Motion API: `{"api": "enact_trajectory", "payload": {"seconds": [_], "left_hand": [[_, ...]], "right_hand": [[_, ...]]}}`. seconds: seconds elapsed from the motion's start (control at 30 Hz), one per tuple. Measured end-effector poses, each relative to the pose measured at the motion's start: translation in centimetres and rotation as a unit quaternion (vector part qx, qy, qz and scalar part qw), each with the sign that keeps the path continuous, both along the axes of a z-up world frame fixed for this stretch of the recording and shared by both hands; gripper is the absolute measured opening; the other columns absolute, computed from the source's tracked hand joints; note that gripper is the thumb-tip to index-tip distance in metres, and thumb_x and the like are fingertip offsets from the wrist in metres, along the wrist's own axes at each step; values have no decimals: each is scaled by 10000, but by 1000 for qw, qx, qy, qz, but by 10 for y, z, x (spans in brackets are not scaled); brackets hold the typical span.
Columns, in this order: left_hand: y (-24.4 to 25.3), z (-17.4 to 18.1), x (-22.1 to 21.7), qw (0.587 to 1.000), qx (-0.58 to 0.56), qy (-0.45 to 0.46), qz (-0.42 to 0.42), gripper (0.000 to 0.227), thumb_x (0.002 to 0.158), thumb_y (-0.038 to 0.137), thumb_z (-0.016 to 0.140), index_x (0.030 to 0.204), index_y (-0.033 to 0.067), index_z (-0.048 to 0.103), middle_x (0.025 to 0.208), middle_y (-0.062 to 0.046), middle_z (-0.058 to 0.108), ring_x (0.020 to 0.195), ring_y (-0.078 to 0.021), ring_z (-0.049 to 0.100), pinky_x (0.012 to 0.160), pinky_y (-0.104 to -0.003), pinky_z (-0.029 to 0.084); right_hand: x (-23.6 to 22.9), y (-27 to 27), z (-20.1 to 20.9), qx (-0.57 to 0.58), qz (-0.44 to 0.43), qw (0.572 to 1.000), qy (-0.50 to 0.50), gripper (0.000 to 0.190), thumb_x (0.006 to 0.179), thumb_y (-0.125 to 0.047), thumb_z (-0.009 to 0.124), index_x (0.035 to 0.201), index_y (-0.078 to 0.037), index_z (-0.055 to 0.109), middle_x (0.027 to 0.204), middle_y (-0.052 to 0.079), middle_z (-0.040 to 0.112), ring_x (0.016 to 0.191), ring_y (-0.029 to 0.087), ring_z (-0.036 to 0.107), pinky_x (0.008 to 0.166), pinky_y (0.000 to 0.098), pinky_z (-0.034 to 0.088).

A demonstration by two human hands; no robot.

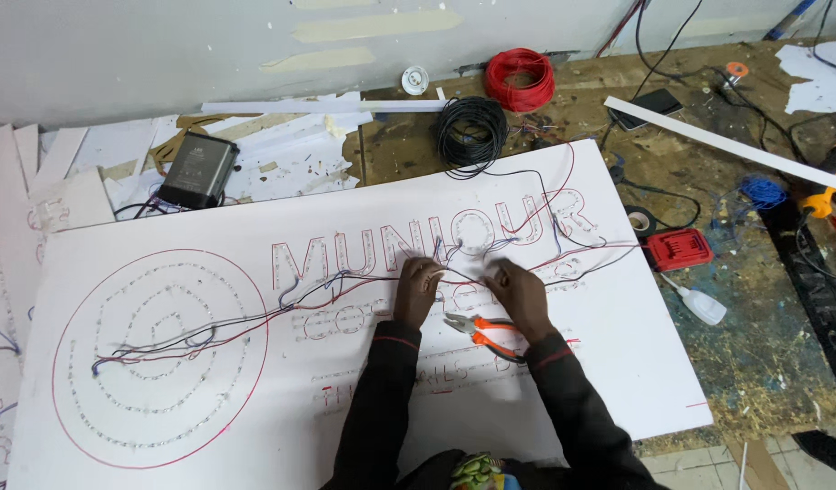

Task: The person assembles a light-up sign by connecting red and black wires to pre-drilled holes in a white board with the text 'MUNIOUR COSMETICS' and 'THE NAILS DEPOT'. They use pliers to strip wire ends and twist connections, working methodically across the letters.

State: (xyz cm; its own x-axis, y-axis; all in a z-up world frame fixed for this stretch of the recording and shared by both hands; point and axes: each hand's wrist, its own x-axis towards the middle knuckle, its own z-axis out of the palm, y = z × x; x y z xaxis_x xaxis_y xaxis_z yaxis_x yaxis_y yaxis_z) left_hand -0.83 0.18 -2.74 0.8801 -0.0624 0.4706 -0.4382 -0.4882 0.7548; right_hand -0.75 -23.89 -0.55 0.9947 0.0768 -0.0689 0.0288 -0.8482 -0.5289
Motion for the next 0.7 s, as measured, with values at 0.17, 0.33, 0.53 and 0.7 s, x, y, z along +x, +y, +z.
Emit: {"api": "enact_trajectory", "payload": {"seconds": [0.17, 0.33, 0.53, 0.7], "left_hand": [[-27, -20, -20, 995, 91, 30, 17, 109, 1114, 248, 757, 1208, 221, 803, 1137, -14, 759, 1115, -271, 743, 913, -426, 634], [-42, -29, -8, 972, 227, 52, 33, 247, 1075, 285, 740, 1307, 206, 770, 1233, -28, 753, 1213, -277, 680, 997, -470, 571], [-45, -30, -12, 976, 209, 6, 67, 140, 1123, 322, 668, 1151, 208, 593, 957, -29, 695, 989, -293, 696, 878, -438, 580], [-37, -28, -25, 989, 53, 114, 72, 90, 1091, 154, 704, 1078, 146, 616, 945, -145, 657, 934, -443, 721, 801, -572, 601]], "right_hand": [[-81, -26, -33, -20, 56, 998, -23, 450, 918, -566, 878, 1178, -228, 732, 1216, 45, 737, 1221, 321, 709, 1028, 552, 598], [-108, -17, -44, -9, 109, 993, -47, 545, 838, -452, 975, 1196, -162, 684, 1493, 125, 628, 1476, 399, 558, 1211, 657, 466], [-112, -9, -41, 36, 65, 997, 14, 338, 935, -433, 903, 1114, -185, 757, 1451, 57, 641, 1526, 339, 525, 1256, 603, 440], [-110, -7, -35, 39, 64, 997, 32, 341, 975, -460, 874, 1101, -170, 746, 1483, 57, 631, 1541, 357, 516, 1277, 614, 413]]}}
